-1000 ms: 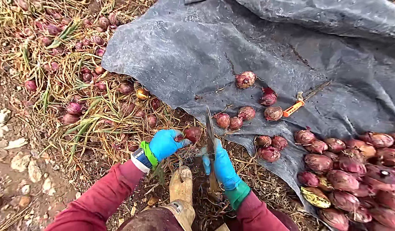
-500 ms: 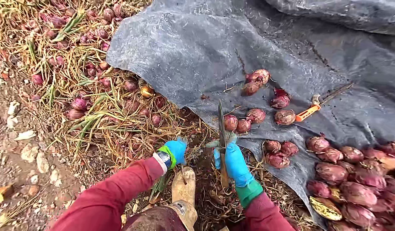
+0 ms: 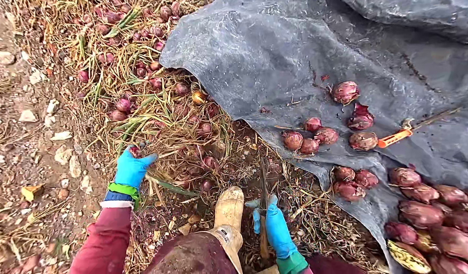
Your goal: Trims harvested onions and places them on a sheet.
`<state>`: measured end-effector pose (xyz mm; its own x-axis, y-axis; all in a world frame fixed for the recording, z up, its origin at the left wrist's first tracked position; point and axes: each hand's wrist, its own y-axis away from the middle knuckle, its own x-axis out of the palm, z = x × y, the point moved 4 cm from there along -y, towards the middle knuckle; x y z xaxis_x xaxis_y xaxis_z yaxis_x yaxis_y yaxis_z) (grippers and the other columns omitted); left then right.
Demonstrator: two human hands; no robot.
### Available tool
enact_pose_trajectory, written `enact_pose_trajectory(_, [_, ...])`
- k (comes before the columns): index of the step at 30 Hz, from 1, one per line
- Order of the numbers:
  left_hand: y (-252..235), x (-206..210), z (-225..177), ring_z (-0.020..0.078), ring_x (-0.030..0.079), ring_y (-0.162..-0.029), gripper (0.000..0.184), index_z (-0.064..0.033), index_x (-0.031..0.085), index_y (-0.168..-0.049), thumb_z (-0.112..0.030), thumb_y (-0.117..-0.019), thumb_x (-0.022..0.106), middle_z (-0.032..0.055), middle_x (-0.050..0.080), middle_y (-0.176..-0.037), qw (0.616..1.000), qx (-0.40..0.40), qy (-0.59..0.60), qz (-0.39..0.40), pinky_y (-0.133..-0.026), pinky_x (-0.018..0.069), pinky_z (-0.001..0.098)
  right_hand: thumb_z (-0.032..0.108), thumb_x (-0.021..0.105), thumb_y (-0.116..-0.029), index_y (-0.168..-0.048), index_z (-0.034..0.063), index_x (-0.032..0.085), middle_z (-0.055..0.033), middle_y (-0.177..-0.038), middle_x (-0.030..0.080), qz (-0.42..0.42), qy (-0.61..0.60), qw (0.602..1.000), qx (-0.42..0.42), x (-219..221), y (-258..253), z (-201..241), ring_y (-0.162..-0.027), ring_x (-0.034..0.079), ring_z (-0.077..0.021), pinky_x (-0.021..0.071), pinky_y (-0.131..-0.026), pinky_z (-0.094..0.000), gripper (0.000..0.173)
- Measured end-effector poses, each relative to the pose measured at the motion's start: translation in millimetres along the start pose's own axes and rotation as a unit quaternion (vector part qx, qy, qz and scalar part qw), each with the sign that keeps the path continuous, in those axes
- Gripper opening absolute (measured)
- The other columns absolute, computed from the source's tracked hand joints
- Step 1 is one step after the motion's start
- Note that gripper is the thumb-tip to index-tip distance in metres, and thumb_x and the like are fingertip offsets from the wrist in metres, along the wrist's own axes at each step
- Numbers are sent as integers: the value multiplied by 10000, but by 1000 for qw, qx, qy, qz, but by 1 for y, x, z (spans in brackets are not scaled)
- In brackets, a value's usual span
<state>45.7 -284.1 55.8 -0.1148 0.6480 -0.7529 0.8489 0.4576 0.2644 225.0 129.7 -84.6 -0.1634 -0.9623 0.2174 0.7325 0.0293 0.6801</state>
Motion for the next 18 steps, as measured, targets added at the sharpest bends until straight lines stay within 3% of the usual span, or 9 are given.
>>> enact_pose_trajectory(3, [-38, -38, 91, 476, 668, -1103, 549, -56, 654, -1292, -297, -840, 850, 284, 693, -1162, 974, -94, -198, -60, -938, 513, 723, 711, 17, -1001, -1110, 25, 705, -135, -597, 600, -1, 29, 1000, 0, -1, -2, 6, -437, 569, -238, 532, -414, -390, 978])
enact_pose_trajectory(6, [-51, -66, 161, 582, 560, -1227, 714, 97, 601, -1277, -327, -759, 847, 408, 545, -1346, 903, -153, -377, -138, -937, 475, 763, 699, 11, -1008, -1110, 22, 695, -135, -592, 593, -18, 35, 999, 9, -15, 0, 7, -437, 570, -238, 537, -417, -393, 968])
enact_pose_trajectory(8, [-39, -55, 102, 540, 504, -1327, 734, 37, 564, -1377, -347, -811, 829, 339, 455, -1500, 921, -82, -362, -121, -1023, 456, 727, 697, -10, -1006, -1119, 21, 693, -140, -586, 589, -39, 27, 999, 13, -20, -6, 4, -430, 566, -244, 533, -411, -401, 982])
enact_pose_trajectory(9, [-16, -33, 63, 518, 568, -1258, 622, -30, 607, -1374, -327, -866, 809, 293, 530, -1455, 943, -8, -319, -91, -986, 481, 725, 695, -22, -1003, -1119, 19, 688, -140, -583, 587, -47, 26, 998, 20, -23, -3, -1, -427, 565, -244, 533, -409, -404, 987])
enact_pose_trajectory(10, [10, 0, 30, 444, 654, -1146, 467, -133, 670, -1341, -312, -921, 765, 212, 629, -1360, 959, 64, -273, -36, -918, 532, 689, 704, -25, -996, -1124, 16, 684, -141, -586, 585, -50, 24, 998, 22, -23, -2, -3, -429, 564, -247, 534, -411, -409, 996])
enact_pose_trajectory(12, [45, 88, -12, 287, 682, -1181, 401, -295, 672, -1377, -313, -976, 679, 37, 655, -1400, 943, 156, -264, 131, -953, 563, 600, 714, -7, -995, -1126, 11, 683, -143, -597, 592, -48, 28, 998, 17, -19, -6, -2, -435, 566, -250, 538, -415, -413, 993])
enact_pose_trajectory(13, [55, 132, -18, 296, 659, -1235, 475, -275, 606, -1455, -283, -983, 656, 31, 576, -1509, 914, 172, -303, 207, -973, 558, 597, 709, 7, -1000, -1126, 14, 683, -137, -609, 600, -42, 34, 998, 14, -15, -7, -1, -442, 570, -246, 540, -421, -406, 978])
enact_pose_trajectory(15, [62, 199, -17, 424, 683, -1125, 599, -135, 477, -1543, -110, -966, 639, 162, 442, -1598, 863, 157, -382, 292, -875, 585, 638, 686, 28, -1016, -1135, 22, 688, -127, -628, 616, -24, 48, 999, 10, -8, -5, 0, -457, 579, -234, 542, -431, -389, 944])
enact_pose_trajectory(18, [41, 225, -21, 492, 693, -1012, 657, -99, 372, -1581, -31, -965, 593, 271, 450, -1522, 826, 111, -457, 312, -815, 590, 660, 680, 62, -1027, -1153, 17, 706, -126, -624, 613, -2, 55, 998, 8, -3, 3, 0, -455, 576, -235, 536, -422, -391, 933])
